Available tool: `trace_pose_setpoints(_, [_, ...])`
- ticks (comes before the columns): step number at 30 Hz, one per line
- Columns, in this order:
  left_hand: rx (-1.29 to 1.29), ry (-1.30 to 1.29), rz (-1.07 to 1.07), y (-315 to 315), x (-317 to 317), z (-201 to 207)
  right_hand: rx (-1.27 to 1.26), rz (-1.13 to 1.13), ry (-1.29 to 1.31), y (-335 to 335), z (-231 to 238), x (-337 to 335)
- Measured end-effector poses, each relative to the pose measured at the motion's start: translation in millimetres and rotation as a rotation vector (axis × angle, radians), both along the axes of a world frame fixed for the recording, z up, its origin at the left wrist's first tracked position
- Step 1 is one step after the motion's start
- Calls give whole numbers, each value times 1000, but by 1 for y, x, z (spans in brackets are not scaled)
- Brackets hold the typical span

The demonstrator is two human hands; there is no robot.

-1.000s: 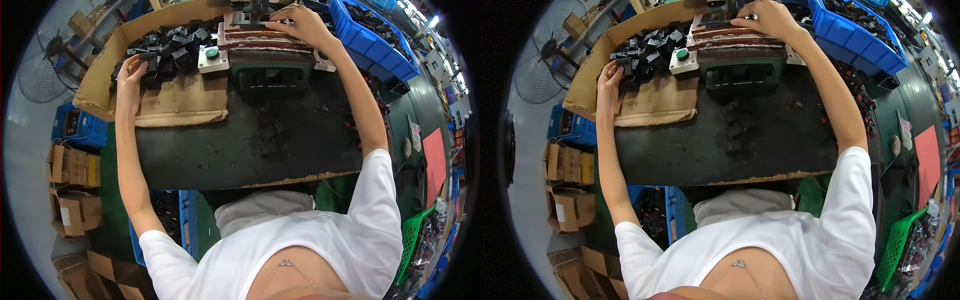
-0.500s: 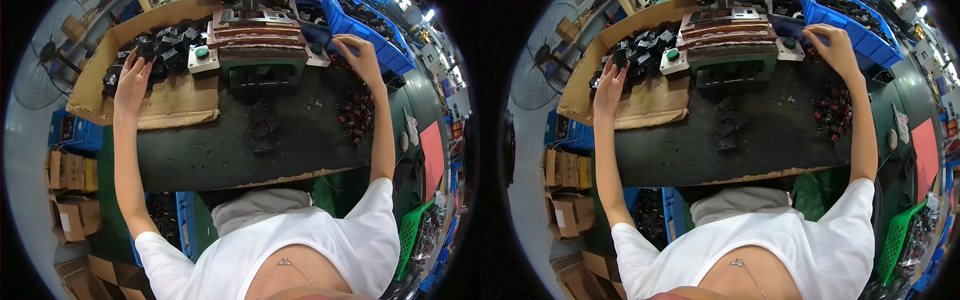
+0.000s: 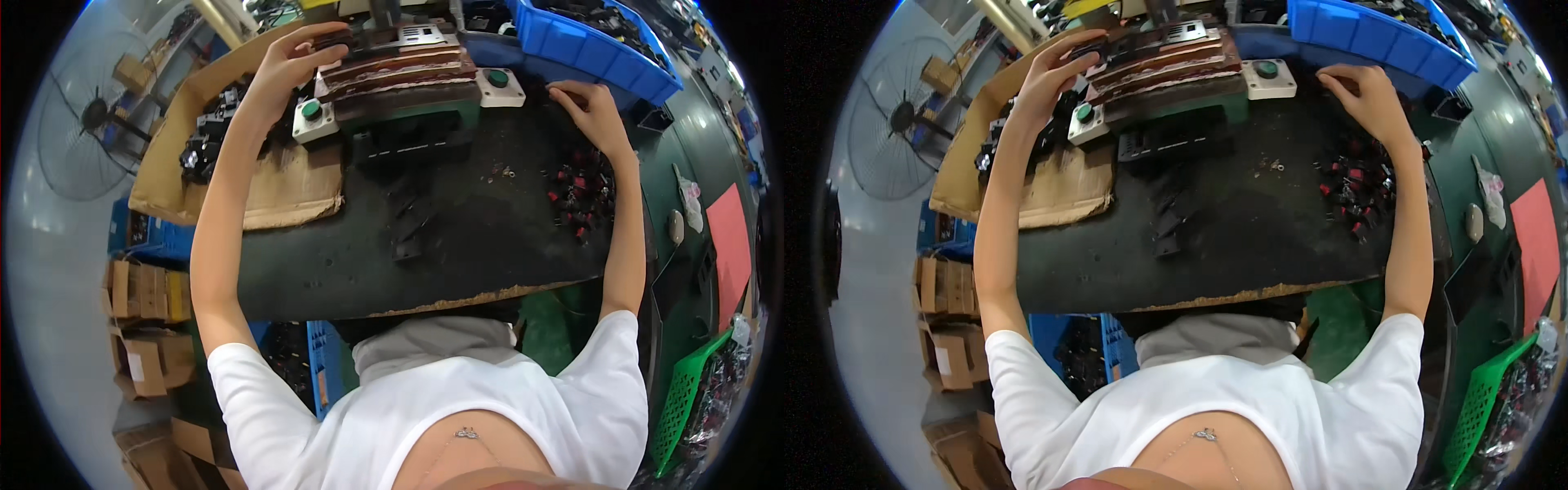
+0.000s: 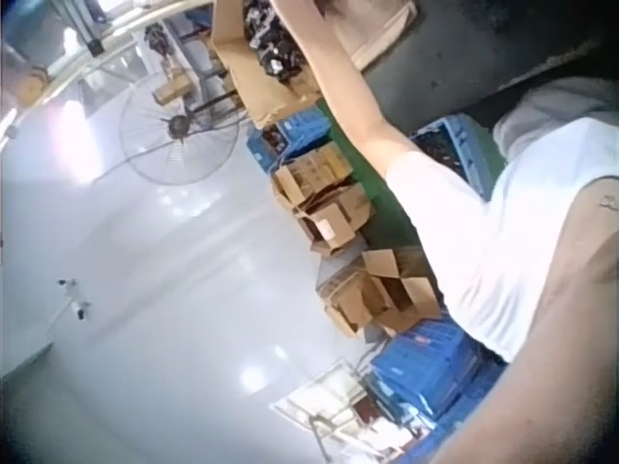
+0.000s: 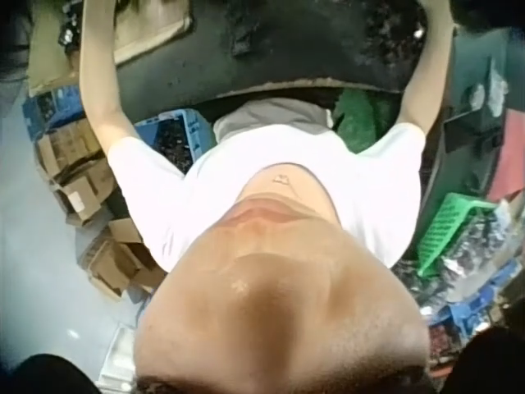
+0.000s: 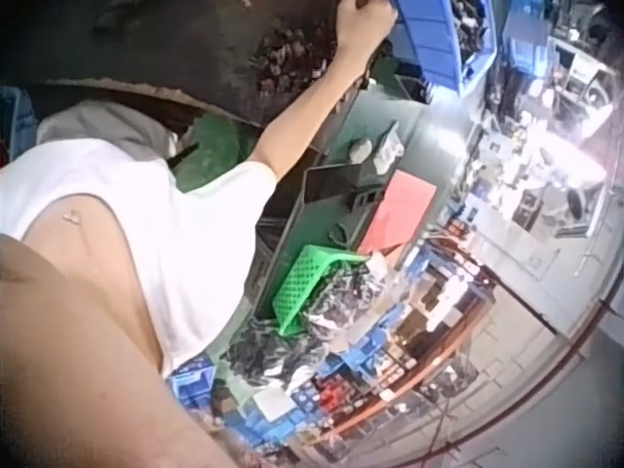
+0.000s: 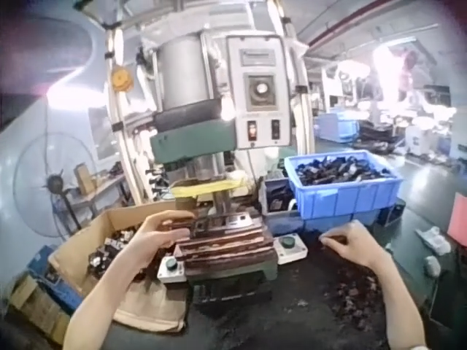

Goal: Assembling internal parts into a plastic housing for an electrical socket or power strip using a small press machine.

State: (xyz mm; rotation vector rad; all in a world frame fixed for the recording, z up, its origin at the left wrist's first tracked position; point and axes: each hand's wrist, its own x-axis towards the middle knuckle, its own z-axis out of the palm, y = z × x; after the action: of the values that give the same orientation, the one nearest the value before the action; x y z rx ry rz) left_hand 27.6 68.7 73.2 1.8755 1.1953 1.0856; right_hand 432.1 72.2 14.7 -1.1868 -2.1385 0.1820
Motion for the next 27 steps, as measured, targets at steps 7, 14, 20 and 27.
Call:
trace_pose_setpoints(7, [177,16,-135,54,16,-13,-54,-5,-6,0,-1,5])
trace_pose_setpoints(14, [484,540,-14,78,23,-23,36,-15,-70,5,-14,-2])
trace_pose_setpoints(20, [845,636,-89,95,22,-28,23,-30,-43,7,-11,3])
trace_pose_setpoints(27, [742,611,-96,89,27,-26,8,-63,-2,10,-6,22])
